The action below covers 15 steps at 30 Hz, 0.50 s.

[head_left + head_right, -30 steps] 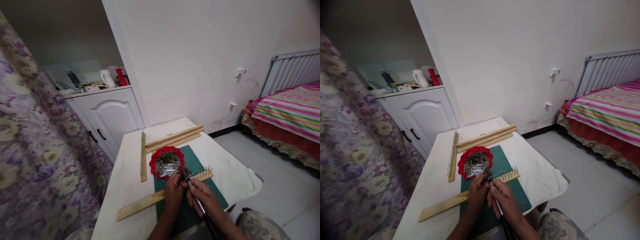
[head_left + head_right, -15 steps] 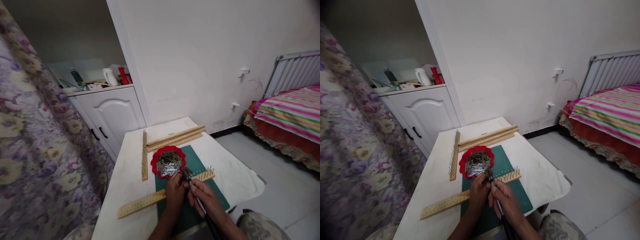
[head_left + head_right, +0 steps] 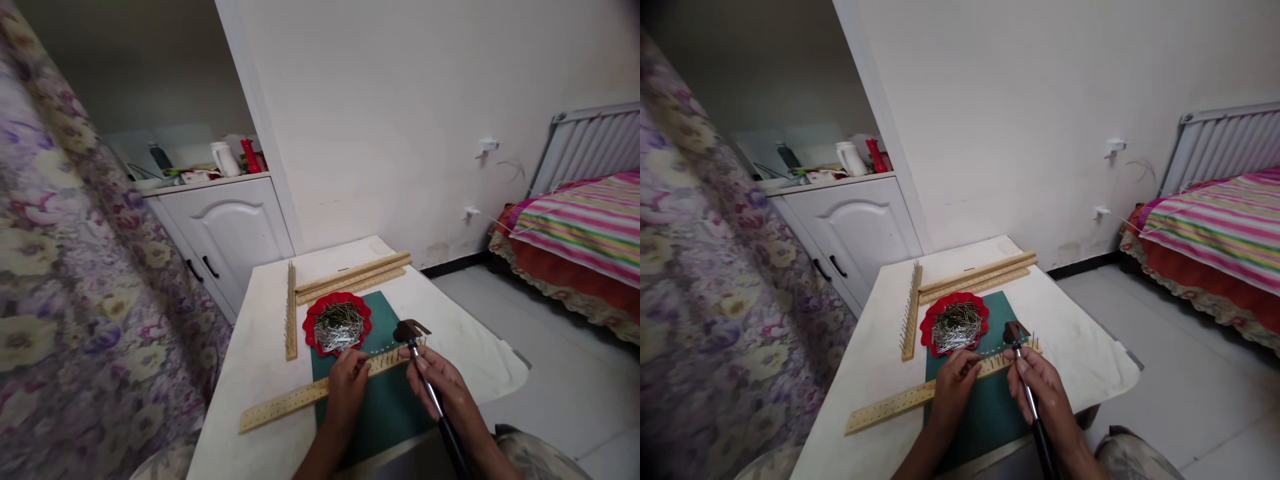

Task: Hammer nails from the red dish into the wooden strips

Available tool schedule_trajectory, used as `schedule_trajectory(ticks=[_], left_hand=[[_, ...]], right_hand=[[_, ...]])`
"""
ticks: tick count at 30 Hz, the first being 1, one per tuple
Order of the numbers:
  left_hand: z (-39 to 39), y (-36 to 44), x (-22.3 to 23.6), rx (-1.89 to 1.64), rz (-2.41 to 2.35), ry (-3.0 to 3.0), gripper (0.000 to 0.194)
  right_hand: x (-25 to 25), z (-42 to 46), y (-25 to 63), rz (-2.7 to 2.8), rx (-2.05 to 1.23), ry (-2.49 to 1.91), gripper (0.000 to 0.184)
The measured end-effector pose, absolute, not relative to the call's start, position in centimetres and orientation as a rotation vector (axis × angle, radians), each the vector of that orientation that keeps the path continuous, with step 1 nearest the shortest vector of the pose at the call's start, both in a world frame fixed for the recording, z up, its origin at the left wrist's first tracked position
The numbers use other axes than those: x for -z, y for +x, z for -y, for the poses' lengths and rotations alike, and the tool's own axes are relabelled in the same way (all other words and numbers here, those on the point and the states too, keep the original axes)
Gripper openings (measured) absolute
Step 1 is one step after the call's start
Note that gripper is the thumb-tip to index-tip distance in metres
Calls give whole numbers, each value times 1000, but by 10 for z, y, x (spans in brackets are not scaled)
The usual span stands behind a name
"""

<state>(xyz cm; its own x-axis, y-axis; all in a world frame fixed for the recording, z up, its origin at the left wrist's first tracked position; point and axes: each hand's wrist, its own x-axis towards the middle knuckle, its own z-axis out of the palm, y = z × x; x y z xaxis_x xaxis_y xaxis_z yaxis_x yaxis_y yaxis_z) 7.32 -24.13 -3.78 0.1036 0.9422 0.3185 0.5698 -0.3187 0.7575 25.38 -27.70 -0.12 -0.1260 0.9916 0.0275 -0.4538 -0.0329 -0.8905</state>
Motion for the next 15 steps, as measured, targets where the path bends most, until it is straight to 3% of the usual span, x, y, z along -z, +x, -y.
schedule_trajectory(ticks=[7,15], left_hand=[[228,38,9,-1002,-1649,2124,19],[185,35,2,-297,-1842,2448,16]], right_hand=[[4,280,257,932,-1502,-790,33],[10,278,252,946,-1503,-787,35]])
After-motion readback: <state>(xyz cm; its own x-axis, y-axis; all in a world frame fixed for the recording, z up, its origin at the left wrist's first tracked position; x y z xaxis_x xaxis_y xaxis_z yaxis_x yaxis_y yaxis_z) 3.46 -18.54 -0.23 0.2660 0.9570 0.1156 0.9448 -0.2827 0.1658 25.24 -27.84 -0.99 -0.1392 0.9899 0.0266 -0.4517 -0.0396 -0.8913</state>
